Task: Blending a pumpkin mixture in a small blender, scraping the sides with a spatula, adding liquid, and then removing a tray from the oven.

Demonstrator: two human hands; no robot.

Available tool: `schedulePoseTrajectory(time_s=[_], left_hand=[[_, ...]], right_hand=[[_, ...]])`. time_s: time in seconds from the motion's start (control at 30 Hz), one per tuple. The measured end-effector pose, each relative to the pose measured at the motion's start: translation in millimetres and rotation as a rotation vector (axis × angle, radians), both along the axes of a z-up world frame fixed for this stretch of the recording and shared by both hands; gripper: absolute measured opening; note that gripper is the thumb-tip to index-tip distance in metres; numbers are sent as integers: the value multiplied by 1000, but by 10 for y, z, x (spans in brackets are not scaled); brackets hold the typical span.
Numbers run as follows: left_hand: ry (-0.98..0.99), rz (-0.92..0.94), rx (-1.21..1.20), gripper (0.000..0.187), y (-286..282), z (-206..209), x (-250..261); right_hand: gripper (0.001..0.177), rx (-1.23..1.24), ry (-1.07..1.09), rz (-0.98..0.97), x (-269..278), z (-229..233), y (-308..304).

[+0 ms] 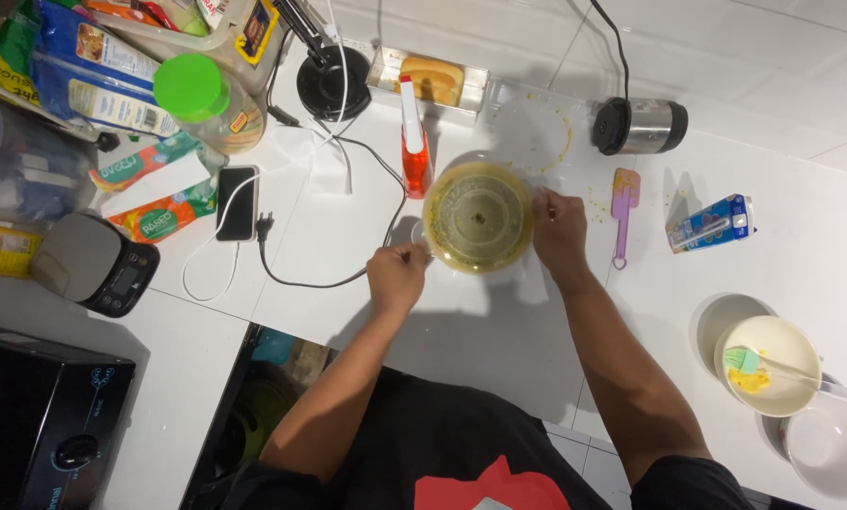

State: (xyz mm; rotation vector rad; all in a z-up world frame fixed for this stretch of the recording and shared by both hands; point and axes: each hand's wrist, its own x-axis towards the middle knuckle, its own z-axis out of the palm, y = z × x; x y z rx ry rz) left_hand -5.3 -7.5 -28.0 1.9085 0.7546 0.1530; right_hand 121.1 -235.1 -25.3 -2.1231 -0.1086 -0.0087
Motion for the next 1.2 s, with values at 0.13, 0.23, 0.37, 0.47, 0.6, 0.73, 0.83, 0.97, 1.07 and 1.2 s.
schedulePoseTrajectory(time_s=[0.13,0.23,0.37,0.47,0.6,0.73,0.83,0.97,1.07,1.2], left_hand=[[19,-13,203,34,-48,12,19],[63,10,192,33,-73,213,13],[88,26,-9,28,-45,66,75],[106,68,-197,26,-46,-54,162],[84,91,-389,21,-69,93,195],[66,72,-493,20,-24,93,191],[83,66,-499,22,-16,292,163],[120,102,-512,28,-47,469,208],[65,119,-511,24,-19,279,207],[52,134,-506,25,-27,266,224]], right_hand=[[35,-48,87,-53,95,-212,-27],[35,-3,184,-30,85,-106,22],[31,113,331,-58,123,35,31],[31,174,442,-37,150,96,-2],[30,173,491,-22,192,160,-33],[26,196,576,17,205,312,-98],[27,233,598,-20,319,445,-182],[43,242,119,-491,1011,73,-749],[72,28,233,-608,1584,-159,-1231],[91,257,432,-461,1717,173,-1238]])
